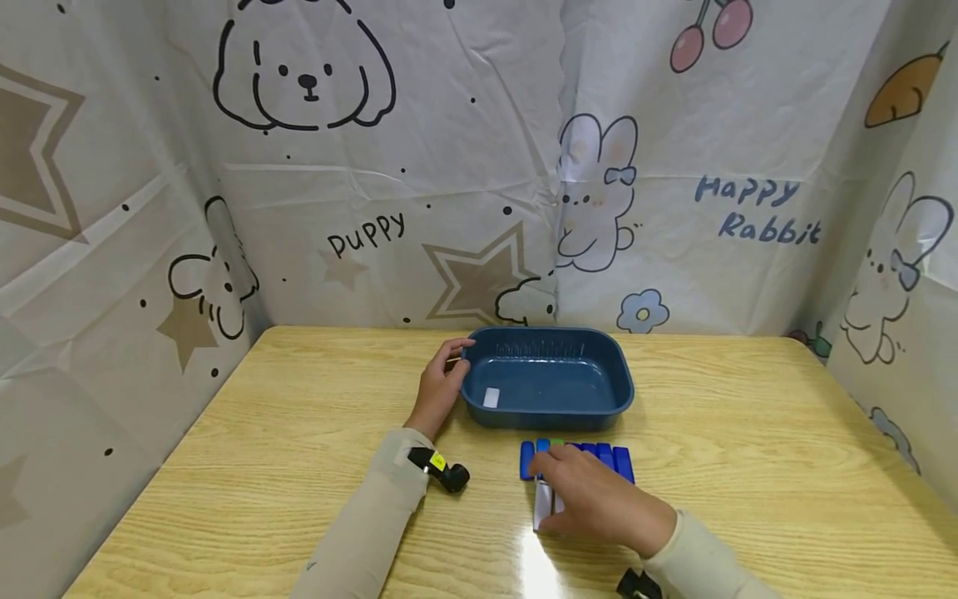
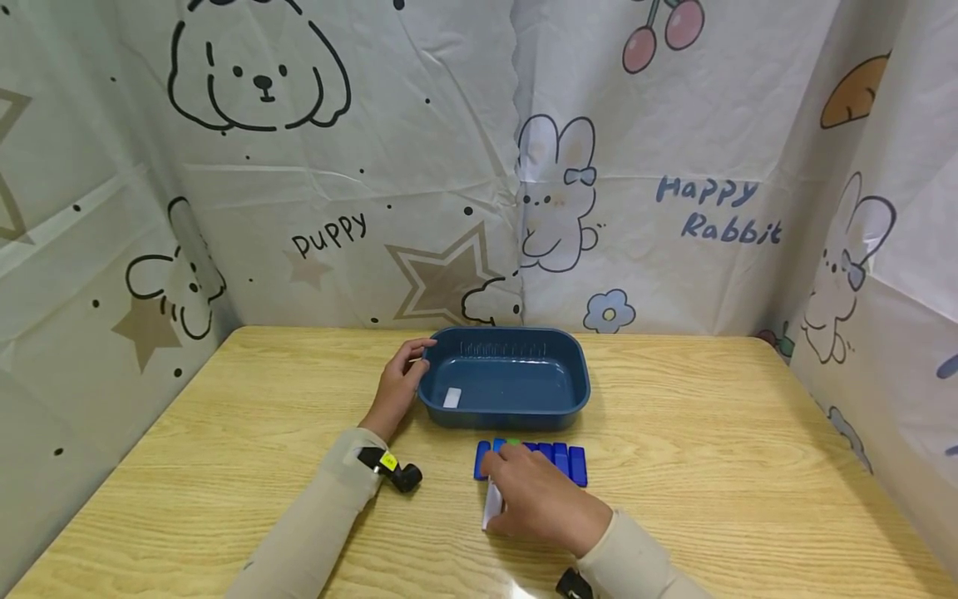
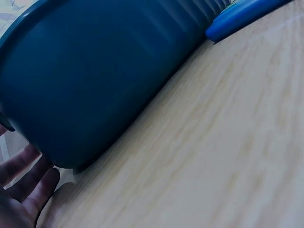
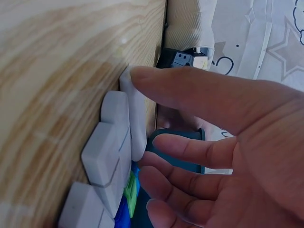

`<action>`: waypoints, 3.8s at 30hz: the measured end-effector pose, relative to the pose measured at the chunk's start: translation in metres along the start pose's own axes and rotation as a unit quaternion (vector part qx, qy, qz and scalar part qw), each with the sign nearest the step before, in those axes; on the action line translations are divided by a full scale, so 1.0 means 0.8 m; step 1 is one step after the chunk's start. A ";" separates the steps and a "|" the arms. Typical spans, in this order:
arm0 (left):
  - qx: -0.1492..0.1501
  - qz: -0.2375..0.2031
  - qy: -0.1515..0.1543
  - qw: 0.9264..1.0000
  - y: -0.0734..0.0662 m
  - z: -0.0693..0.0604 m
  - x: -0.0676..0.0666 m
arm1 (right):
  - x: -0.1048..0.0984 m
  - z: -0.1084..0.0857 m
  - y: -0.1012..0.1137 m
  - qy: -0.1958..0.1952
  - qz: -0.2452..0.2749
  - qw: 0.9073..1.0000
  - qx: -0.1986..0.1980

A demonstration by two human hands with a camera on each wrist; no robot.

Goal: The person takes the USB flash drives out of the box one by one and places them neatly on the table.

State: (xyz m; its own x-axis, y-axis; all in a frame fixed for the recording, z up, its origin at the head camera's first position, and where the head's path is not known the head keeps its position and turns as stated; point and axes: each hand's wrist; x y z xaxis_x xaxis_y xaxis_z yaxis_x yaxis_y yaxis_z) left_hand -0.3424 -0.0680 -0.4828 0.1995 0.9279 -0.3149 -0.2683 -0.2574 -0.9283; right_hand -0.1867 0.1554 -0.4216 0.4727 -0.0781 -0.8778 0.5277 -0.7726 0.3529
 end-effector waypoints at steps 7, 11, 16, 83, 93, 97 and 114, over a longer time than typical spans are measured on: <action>-0.003 -0.002 -0.001 1.000 -0.001 -0.001 0.000 | -0.002 -0.001 0.001 0.015 0.016 1.000 0.004; -0.002 -0.005 0.000 1.000 0.000 0.000 -0.001 | -0.003 -0.003 0.001 0.013 0.012 1.000 0.001; -0.003 -0.003 0.000 1.000 0.000 0.001 0.000 | -0.003 -0.004 0.000 0.004 0.002 1.000 -0.005; 0.006 -0.017 0.016 1.000 -0.029 -0.013 -0.003 | -0.057 0.074 -0.014 -0.147 0.101 0.984 -0.014; 0.004 -0.015 0.019 1.000 -0.050 -0.024 -0.003 | -0.056 0.111 -0.027 -0.126 0.115 0.985 -0.016; -0.008 -0.018 0.024 1.000 -0.037 -0.019 -0.003 | -0.054 0.120 -0.031 -0.099 0.114 0.989 -0.001; 0.003 -0.010 0.016 1.000 0.001 -0.002 0.004 | -0.046 0.123 -0.027 -0.019 0.045 0.996 0.076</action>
State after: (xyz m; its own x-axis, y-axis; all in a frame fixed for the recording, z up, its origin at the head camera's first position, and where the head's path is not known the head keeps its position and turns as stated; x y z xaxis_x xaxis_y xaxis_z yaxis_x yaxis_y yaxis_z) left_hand -0.3400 -0.0654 -0.4849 0.2352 0.9234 -0.3033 -0.2696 -0.2379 -0.9331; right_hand -0.2850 0.1133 -0.4286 0.4847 -0.1739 -0.8572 0.3703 -0.8471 0.3812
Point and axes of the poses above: each hand's wrist, its own z-axis towards the middle knuckle, its own x-axis out of the palm, y = z × x, and after that the axes turned 15 degrees about y, right-handed
